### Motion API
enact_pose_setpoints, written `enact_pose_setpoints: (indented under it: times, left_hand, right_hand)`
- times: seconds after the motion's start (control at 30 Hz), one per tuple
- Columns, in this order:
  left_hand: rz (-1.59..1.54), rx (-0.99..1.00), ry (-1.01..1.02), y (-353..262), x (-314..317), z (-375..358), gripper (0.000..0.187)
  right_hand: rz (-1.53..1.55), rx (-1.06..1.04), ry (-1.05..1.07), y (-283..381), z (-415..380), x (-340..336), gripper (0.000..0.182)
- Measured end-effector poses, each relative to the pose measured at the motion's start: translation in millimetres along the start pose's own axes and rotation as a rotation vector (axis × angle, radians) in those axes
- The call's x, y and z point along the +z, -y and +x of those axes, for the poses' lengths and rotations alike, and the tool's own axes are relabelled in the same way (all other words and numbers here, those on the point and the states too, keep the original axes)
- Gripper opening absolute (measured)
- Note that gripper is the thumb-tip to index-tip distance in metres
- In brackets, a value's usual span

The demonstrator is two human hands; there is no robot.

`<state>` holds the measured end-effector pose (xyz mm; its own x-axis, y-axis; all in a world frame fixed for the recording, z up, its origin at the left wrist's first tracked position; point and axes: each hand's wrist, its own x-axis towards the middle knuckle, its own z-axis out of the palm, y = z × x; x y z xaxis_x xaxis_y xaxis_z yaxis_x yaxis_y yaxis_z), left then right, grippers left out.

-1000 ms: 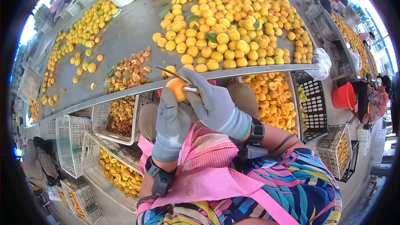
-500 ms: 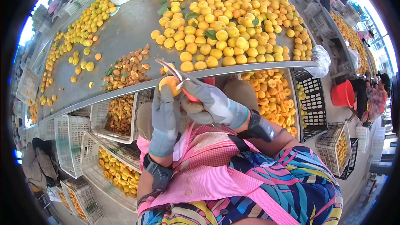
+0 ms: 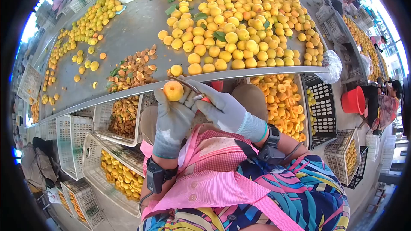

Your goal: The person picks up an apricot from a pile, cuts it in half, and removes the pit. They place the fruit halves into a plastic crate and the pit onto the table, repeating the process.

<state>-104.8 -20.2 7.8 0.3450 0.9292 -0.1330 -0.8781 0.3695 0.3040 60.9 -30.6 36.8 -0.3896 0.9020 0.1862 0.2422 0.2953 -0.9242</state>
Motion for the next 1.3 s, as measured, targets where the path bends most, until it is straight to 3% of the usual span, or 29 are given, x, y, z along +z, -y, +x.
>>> enact_pose_setpoints:
  times: [0.07, 0.13, 0.23, 0.6, 0.87, 1.0, 1.07, 1.2, 1.27, 1.3]
  left_hand:
    - [0.051, 0.022, -0.025, 2, 4, 0, 0.07]
    - [0.087, 0.021, -0.028, 2, 12, -2, 0.069]
    - [0.176, 0.054, -0.016, 2, 13, -4, 0.067]
    - [0.413, 0.134, 0.065, 0, 12, -8, 0.062]
    - [0.941, 0.228, -0.021, -6, 17, -17, 0.05]
    - [0.811, 0.305, -0.023, -5, 32, -16, 0.049]
    - [0.533, 0.092, 0.054, -7, 36, -18, 0.047]
    - [0.583, 0.084, 0.017, -7, 41, -14, 0.048]
    - [1.146, 0.25, 0.003, -10, 51, -14, 0.049]
    - [1.143, 0.246, 0.008, -8, 52, -11, 0.049]
  right_hand:
    - [-0.061, -0.076, -0.028, 5, 1, -2, 0.055]
    - [-0.167, 0.071, 0.079, 23, 3, -9, 0.056]
    - [-0.172, -0.058, 0.042, 14, 1, -4, 0.056]
    - [-0.351, 0.044, 0.135, 25, 0, -14, 0.06]
    - [-0.485, 0.019, 0.159, 29, 0, -16, 0.065]
    - [-0.455, -0.059, 0.058, 27, -2, -10, 0.069]
    - [-0.469, -0.064, 0.029, 27, -3, -10, 0.07]
    - [-0.493, -0.06, -0.005, 26, -5, -11, 0.072]
    - [-0.482, -0.051, -0.025, 25, -7, -13, 0.072]
    - [-0.476, -0.042, -0.012, 25, -5, -15, 0.072]
